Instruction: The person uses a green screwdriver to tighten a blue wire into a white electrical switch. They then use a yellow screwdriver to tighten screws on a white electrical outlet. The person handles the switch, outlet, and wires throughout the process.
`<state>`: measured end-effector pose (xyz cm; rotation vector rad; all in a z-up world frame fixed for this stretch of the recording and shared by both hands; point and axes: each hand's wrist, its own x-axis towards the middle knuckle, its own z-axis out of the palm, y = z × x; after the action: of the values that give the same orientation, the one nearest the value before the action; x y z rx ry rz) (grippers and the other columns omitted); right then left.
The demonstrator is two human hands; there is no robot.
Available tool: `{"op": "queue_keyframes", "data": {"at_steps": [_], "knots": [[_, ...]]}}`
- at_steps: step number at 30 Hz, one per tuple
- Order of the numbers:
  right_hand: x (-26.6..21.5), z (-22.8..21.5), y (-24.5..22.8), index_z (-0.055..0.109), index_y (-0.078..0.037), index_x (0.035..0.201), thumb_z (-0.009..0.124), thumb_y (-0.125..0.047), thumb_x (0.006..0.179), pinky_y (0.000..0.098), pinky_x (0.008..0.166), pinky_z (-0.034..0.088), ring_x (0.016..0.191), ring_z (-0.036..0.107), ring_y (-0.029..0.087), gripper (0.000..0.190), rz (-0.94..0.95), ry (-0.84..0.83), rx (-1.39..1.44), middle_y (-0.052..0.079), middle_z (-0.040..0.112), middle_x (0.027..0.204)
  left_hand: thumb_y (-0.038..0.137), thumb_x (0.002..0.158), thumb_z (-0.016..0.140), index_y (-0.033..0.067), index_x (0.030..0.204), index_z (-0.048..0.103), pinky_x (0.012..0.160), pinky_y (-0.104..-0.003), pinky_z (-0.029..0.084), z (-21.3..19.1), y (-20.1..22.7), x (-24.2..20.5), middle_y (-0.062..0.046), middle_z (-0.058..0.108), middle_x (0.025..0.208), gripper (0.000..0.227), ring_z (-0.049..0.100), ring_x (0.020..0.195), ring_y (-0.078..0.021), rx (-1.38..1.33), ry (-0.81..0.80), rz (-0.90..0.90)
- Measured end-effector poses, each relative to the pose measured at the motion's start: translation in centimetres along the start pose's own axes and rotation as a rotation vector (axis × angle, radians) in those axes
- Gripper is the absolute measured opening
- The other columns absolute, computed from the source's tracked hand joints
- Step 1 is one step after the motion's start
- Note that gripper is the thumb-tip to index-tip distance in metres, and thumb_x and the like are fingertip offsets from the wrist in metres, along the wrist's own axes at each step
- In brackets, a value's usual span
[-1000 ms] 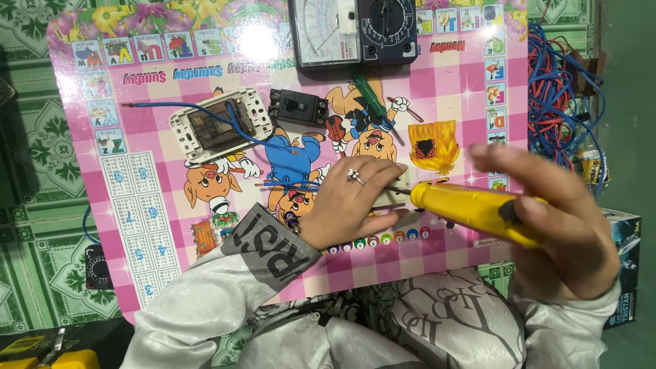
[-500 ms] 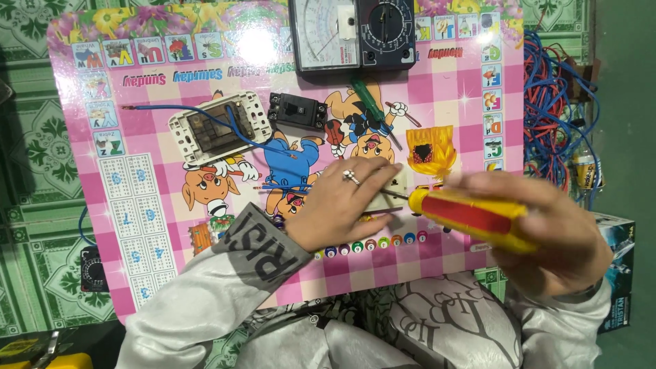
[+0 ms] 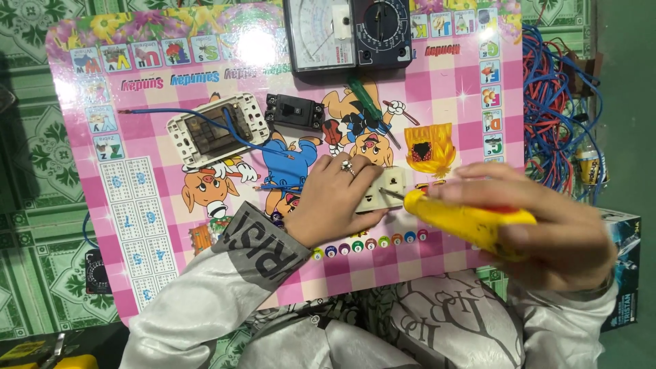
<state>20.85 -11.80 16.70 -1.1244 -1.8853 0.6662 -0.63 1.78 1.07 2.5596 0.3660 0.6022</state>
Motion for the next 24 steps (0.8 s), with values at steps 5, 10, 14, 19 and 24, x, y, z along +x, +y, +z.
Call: {"op": "queue_keyframes", "data": {"at_steps": [5,10,14,19,24], "knots": [[-0.6,-0.2,1.2,0.039,-0.019,0.151,0.074,-0.017,0.101,0.051,0.11,0.061,0.116,0.078,0.036,0.061,-0.088,0.086,-0.299,0.021,0.064,0.128,0.06,0.091,0.067,0.0081,0.117,0.062,0.071,-0.045,0.043,0.1,0.0,0.0,-0.01,0.062,0.109,0.059,0.058,0.094,-0.0305,-0.004,0.012,-0.006],[-1.8,0.9,1.8,0.037,-0.024,0.146,0.083,-0.01,0.093,0.0408,0.094,0.063,0.105,0.073,0.032,0.071,-0.113,0.227,-0.367,0.018,0.052,0.124,0.061,0.092,0.065,0.0075,0.117,0.063,0.07,-0.044,0.043,0.1,0.1,0.0,-0.01,0.062,0.108,0.059,0.058,0.091,-0.0298,-0.003,0.022,-0.004],[-2.6,0.9,1.4,0.041,-0.032,0.14,0.087,-0.014,0.092,0.0391,0.088,0.059,0.099,0.078,0.03,0.069,-0.052,0.224,-0.437,0.016,0.066,0.114,0.061,0.092,0.065,0.008,0.117,0.062,0.069,-0.045,0.043,0.2,0.0,-0.1,-0.009,0.062,0.109,0.059,0.057,0.092,-0.0301,0.0,0.016,-0.008],[-2.3,0.5,1.1,0.037,-0.025,0.148,0.092,-0.011,0.091,0.039,0.086,0.058,0.094,0.076,0.03,0.08,-0.097,0.171,-0.502,0.016,0.059,0.116,0.061,0.09,0.067,0.0082,0.119,0.062,0.07,-0.045,0.043,0.4,-0.1,-0.3,-0.009,0.061,0.11,0.06,0.057,0.093,-0.03,-0.007,0.014,-0.007],[-1.5,0.8,0.5,0.037,-0.018,0.148,0.088,-0.003,0.093,0.0463,0.089,0.063,0.089,0.07,0.027,0.076,-0.143,0.188,-0.504,0.021,0.056,0.117,0.062,0.09,0.066,0.008,0.12,0.062,0.07,-0.044,0.043,0.5,-0.1,-0.3,-0.009,0.061,0.111,0.062,0.057,0.093,-0.0301,0.011,0.002,-0.006]]}}
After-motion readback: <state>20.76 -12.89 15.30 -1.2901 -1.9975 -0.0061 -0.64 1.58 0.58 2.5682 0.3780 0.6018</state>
